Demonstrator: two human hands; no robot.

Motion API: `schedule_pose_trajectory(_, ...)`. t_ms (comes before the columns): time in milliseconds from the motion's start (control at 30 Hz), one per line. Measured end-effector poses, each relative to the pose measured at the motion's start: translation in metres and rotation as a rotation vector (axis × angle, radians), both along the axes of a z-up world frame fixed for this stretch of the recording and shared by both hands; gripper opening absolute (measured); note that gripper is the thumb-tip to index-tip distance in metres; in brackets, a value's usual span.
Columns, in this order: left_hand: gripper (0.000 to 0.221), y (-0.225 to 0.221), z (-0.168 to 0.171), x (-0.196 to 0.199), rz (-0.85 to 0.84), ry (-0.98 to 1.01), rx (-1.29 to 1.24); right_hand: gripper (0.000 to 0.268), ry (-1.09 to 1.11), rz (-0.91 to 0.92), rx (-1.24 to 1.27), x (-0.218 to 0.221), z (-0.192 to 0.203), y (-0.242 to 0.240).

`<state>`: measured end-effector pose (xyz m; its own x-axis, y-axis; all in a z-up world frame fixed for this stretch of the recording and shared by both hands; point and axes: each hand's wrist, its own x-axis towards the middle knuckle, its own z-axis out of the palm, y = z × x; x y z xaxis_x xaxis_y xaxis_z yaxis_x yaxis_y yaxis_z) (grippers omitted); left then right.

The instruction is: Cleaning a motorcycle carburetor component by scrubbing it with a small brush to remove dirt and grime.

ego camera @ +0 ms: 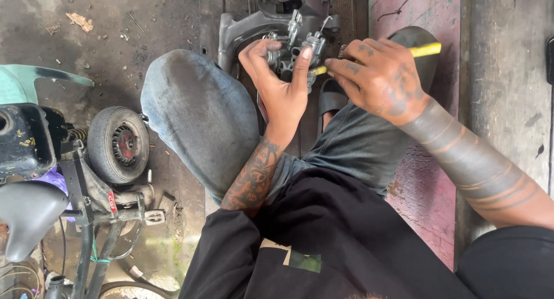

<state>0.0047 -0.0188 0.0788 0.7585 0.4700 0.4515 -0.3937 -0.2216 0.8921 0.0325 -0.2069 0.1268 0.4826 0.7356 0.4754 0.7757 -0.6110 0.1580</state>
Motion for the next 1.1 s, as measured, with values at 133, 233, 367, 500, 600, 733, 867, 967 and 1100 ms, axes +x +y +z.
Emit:
schedule_pose_trajectory(133, 0.037, 0.001, -0.003, 0.003, -0.003, -0.011, 0.010, 0.009, -0.077, 0.006, 0.021, 0.006, 0.001, 0.001)
schedule_pose_trajectory(233, 0.037, 0.001, -0.002, 0.001, -0.007, -0.013, -0.017, 0.008, -0.108, -0.041, -0.033, 0.005, -0.011, -0.001)
schedule_pose_trajectory(367, 0.038, 0.000, 0.000, 0.002, -0.010, -0.006, -0.015, 0.009, -0.121, -0.039, 0.019, 0.006, 0.001, 0.000)
schedule_pose_trajectory(500, 0.038, -0.001, -0.003, -0.003, -0.015, 0.017, -0.005, 0.005, -0.140, -0.037, 0.004, -0.002, 0.000, -0.003)
schedule_pose_trajectory(600, 0.038, 0.000, -0.001, 0.001, -0.008, -0.012, -0.010, 0.004, -0.144, -0.017, 0.000, 0.002, 0.000, -0.001)
schedule_pose_trajectory(733, 0.044, 0.003, -0.007, 0.007, -0.057, 0.102, -0.189, 0.016, -0.085, 0.036, 0.087, 0.015, 0.006, -0.013)
schedule_pose_trajectory(867, 0.035, 0.006, -0.034, 0.020, -0.239, 0.153, -0.583, 0.014, 0.092, 0.100, 0.190, 0.001, -0.002, 0.000)
schedule_pose_trajectory(967, 0.037, 0.004, -0.039, 0.020, -0.393, 0.198, -0.815, 0.017, 0.076, 0.027, 0.102, 0.007, -0.007, -0.010)
schedule_pose_trajectory(1100, 0.040, 0.003, -0.045, 0.029, -0.514, 0.330, -0.975, 0.017, 0.147, 0.111, 0.208, 0.008, -0.003, -0.007)
